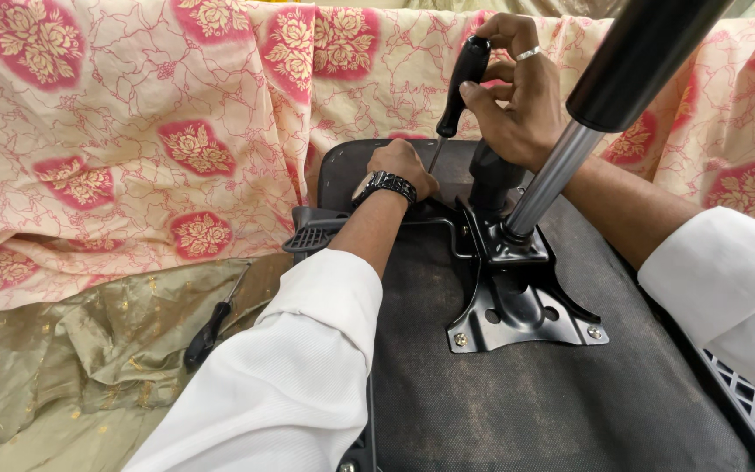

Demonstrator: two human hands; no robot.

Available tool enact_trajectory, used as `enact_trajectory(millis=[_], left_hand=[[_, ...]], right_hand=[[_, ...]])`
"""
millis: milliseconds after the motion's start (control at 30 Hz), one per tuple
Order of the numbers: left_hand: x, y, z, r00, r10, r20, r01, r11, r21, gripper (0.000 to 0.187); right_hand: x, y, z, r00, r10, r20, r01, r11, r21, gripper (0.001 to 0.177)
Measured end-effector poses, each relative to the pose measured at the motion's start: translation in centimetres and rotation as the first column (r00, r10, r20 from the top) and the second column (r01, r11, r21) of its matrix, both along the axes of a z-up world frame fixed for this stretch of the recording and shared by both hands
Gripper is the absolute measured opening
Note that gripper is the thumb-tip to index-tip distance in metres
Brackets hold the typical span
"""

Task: The person uses a screwdriver to tighten screws on the underside of an office chair seat, securing the central gas-lift column and a metal lever bracket. The chair remains upside down on a fabric-covered surface throughout the clip.

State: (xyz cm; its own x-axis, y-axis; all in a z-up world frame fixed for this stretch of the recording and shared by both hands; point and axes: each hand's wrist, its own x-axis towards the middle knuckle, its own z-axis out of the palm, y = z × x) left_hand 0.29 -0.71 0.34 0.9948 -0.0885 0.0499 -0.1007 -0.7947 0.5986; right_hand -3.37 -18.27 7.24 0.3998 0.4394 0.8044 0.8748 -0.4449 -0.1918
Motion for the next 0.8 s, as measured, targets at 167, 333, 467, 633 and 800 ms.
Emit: enact_trajectory(millis=[167, 333, 467, 633, 800], left_hand=[[0.02, 0.16, 0.01, 1.000, -0.014, 0.007, 0.014, 1.000, 0.012, 0.049], [-0.09, 0.09, -0.03, 0.999, -0.023, -0.032, 0.023, 1.000, -0.012, 0.049], [-0.22, 0.50, 0.45, 0.998, -0.016, -0.066, 0.015, 1.000, -0.019, 0.051], [-0.33, 0.28, 0.44, 0.998, -0.021, -0.062, 0.019, 1.000, -0.024, 0.049], [-0.45, 0.48, 0.59, 0.998, -0.020, -0.067, 0.017, 0.999, -0.044, 0.050]], right_hand=[[0.01, 0.10, 0.03, 0.996, -0.087, -0.002, 0.087, 0.996, 0.001, 0.049], [0.00, 0.24, 0.02, 0.994, -0.105, 0.040, 0.106, 0.994, -0.005, 0.051], [-0.02, 0.35, -0.09, 0.998, -0.044, 0.035, 0.044, 0.999, 0.019, 0.049], [0.68, 0.18, -0.30, 0.986, -0.150, 0.070, 0.150, 0.989, 0.006, 0.054], [0.69, -0.11, -0.45, 0.995, -0.089, 0.038, 0.089, 0.996, 0.016, 0.050]])
